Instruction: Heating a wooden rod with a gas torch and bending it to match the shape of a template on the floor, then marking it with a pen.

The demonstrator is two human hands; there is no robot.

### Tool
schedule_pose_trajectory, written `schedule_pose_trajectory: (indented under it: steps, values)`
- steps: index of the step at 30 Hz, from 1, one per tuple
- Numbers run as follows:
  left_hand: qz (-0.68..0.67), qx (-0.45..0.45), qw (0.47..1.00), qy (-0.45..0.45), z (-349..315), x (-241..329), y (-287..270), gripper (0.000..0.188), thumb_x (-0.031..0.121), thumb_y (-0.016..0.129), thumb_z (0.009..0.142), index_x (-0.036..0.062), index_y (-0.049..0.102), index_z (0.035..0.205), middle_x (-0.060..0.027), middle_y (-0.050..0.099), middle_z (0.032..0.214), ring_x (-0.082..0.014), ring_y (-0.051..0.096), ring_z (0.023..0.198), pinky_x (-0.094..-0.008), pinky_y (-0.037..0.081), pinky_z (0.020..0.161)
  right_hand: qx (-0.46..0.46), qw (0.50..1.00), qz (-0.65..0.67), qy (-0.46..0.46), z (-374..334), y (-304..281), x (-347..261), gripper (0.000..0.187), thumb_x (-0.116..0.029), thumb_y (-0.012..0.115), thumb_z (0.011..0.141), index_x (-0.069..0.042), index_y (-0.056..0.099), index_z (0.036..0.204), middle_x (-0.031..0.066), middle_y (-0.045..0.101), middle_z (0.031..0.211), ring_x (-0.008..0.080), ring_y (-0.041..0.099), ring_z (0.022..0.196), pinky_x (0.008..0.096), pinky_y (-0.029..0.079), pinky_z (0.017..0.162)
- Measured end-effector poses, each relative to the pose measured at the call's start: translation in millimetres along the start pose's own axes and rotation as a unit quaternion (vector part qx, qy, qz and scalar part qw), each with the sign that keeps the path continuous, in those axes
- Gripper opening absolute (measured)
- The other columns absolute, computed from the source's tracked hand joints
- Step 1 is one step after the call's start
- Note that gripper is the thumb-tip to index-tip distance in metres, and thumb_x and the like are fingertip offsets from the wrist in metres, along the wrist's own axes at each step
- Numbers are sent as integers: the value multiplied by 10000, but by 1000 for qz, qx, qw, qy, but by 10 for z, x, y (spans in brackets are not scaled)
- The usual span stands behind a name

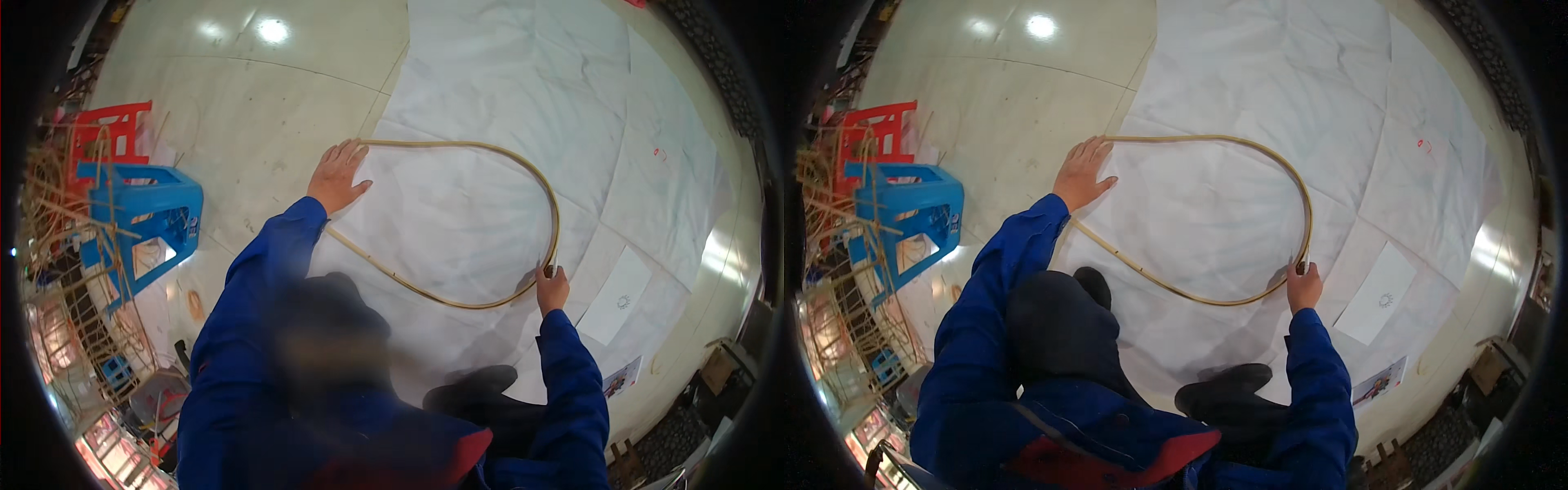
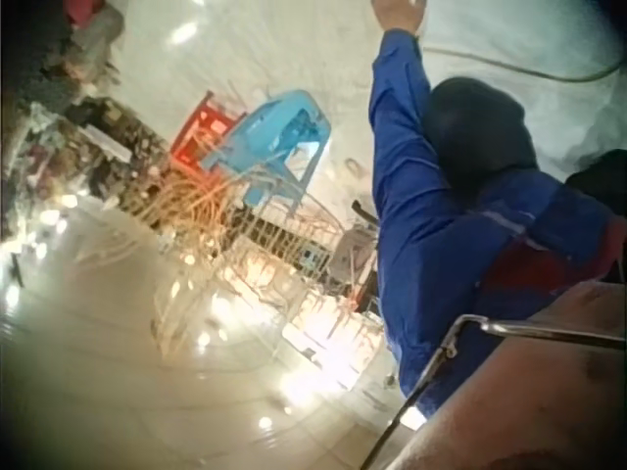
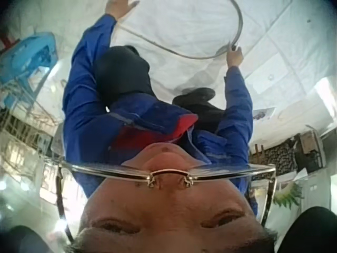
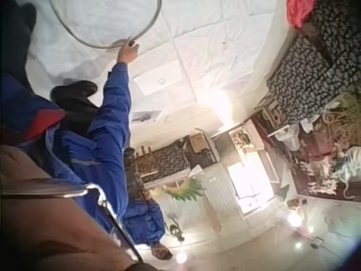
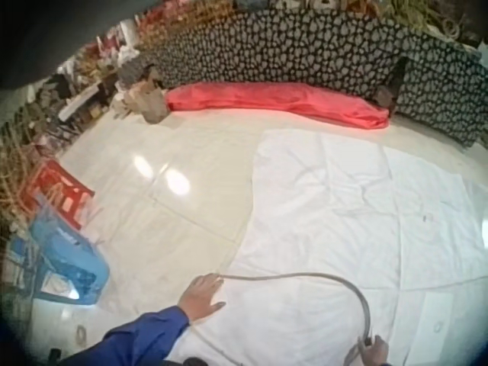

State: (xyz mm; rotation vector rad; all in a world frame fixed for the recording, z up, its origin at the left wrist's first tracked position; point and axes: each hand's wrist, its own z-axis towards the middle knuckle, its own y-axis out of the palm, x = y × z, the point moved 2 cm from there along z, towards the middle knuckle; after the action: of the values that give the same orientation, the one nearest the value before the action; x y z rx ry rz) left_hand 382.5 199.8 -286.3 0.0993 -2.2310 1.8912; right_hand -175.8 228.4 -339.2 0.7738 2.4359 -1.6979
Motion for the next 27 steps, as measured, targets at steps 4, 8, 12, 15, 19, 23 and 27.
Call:
schedule_pose_trajectory:
  steps: [4, 8, 12, 15, 19, 23, 27]
  values:
    - [15, 23, 998, 53, 164, -157, 202, 691, 377, 735, 899, 67, 505, 1471, -156, 456, 1546, -339, 409, 1448, -494, 309, 1229, 48, 996, -17, 67, 58, 132, -15, 392, -357, 740, 870, 20, 698, 970, 246, 738, 904, 451, 710, 885, 497, 546, 796]
    - [-11, 3, 998, 55, 114, -373, 294, 703, 378, 734, 901, 67, 493, 1483, -170, 444, 1550, -353, 413, 1442, -510, 308, 1226, 64, 993, -28, 95, 78, 115, -92, 353, -313, 733, 870, 15, 719, 1001, 235, 750, 927, 433, 720, 917, 483, 547, 811]
    - [-36, 57, 995, 74, 154, -501, 375, 695, 383, 735, 908, 80, 490, 1484, -178, 428, 1554, -369, 436, 1418, -532, 325, 1212, 75, 991, -23, 109, 85, -53, 64, 420, -391, 737, 879, 13, 712, 989, 240, 740, 919, 443, 706, 913, 500, 535, 819]
    - [-52, 70, 993, 79, 179, -632, 439, 697, 387, 739, 909, 111, 478, 1495, -178, 423, 1556, -370, 444, 1410, -540, 340, 1201, 54, 987, -40, 148, 42, -140, -2, 470, -433, 744, 874, 17, 722, 1007, 223, 750, 922, 413, 720, 925, 477, 536, 840]
    - [-84, 109, 982, 126, 335, -664, 646, 739, 417, 751, 898, 159, 449, 1521, -185, 421, 1559, -366, 449, 1408, -545, 351, 1194, 51, 984, -32, 169, -129, -133, 317, 455, -416, 767, 856, 20, 741, 985, 195, 760, 911, 369, 724, 871, 447, 539, 803]
    - [-133, 129, 977, 107, 344, -916, 679, 758, 446, 761, 883, 157, 457, 1514, -189, 426, 1558, -368, 460, 1399, -542, 356, 1194, -86, 971, -1, 224, -202, -159, 258, 516, -449, 770, 889, 20, 742, 1101, 118, 692, 791, 184, 557, 456, 326, 412, 371]
    - [-134, 131, 979, 80, 436, -1002, 637, 780, 469, 764, 871, 131, 459, 1505, -185, 433, 1559, -360, 457, 1407, -521, 361, 1196, -7, 942, 66, 328, -275, -937, -549, 747, -691, 537, 976, 31, 714, 1040, 62, 544, 606, 166, 471, 443, 323, 369, 408]
